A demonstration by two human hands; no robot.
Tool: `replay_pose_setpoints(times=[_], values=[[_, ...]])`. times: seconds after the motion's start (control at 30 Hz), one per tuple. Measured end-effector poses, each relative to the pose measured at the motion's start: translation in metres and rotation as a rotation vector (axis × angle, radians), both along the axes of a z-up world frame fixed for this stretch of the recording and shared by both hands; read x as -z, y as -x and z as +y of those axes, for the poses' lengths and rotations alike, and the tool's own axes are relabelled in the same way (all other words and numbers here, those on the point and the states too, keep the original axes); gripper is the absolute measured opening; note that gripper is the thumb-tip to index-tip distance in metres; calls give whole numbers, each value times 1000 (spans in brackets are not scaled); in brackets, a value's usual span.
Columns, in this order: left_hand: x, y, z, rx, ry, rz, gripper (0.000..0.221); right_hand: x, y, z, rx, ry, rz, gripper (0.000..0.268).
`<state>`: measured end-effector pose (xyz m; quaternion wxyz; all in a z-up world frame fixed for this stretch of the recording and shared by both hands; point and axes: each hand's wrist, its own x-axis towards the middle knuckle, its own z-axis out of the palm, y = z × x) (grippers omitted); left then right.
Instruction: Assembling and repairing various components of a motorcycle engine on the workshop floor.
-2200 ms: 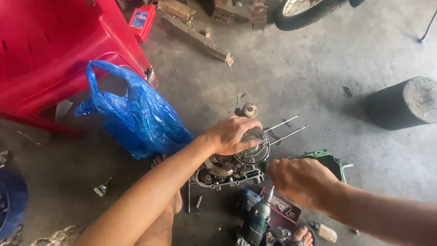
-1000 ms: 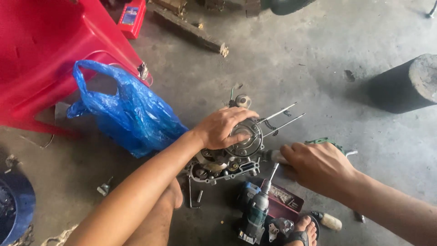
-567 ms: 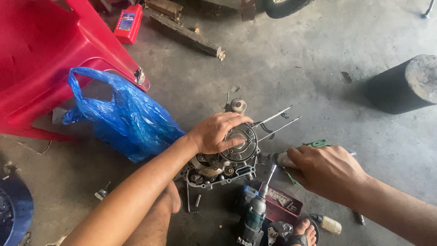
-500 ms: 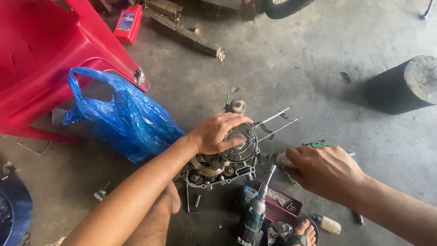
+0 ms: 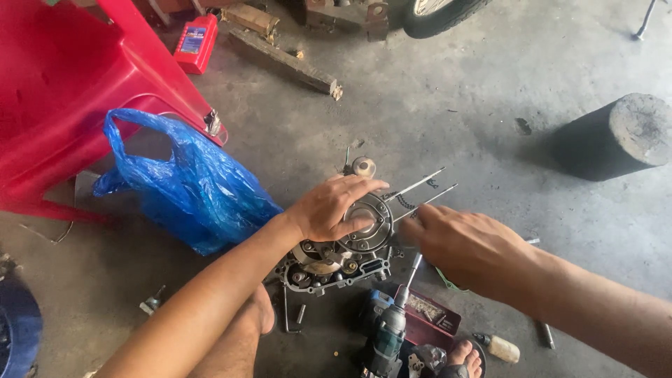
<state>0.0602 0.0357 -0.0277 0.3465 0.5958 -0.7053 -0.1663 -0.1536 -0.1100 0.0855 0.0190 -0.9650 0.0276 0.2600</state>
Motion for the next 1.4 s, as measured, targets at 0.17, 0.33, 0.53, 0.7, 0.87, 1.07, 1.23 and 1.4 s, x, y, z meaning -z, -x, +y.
replay_pose_setpoints(times=[0.17,0.33,0.53,0.7,0.87,1.07,1.23,1.4], values=[[-19,17,-2,103,289,-22,77,-10,-3,-2,-284,-110,-282,17],[-52,85,-9,131,294,429,79,1,17,8,77,-328,-278,29],[-37,142,-26,-297,210,543,32,14,74,-17,567,-857,-558,43],[-9,129,-35,-413,183,564,26,140,172,-99,894,-283,-830,18],[-8,110,-37,-108,586,42,19,412,377,-177,1376,72,-428,34],[-19,88,-41,126,-7,619,34,471,410,-152,1387,226,-324,48],[-32,94,-39,66,-38,638,35,488,423,-174,1333,171,-245,43],[-39,132,-36,-430,133,592,35,418,381,-164,1424,12,-112,43]])
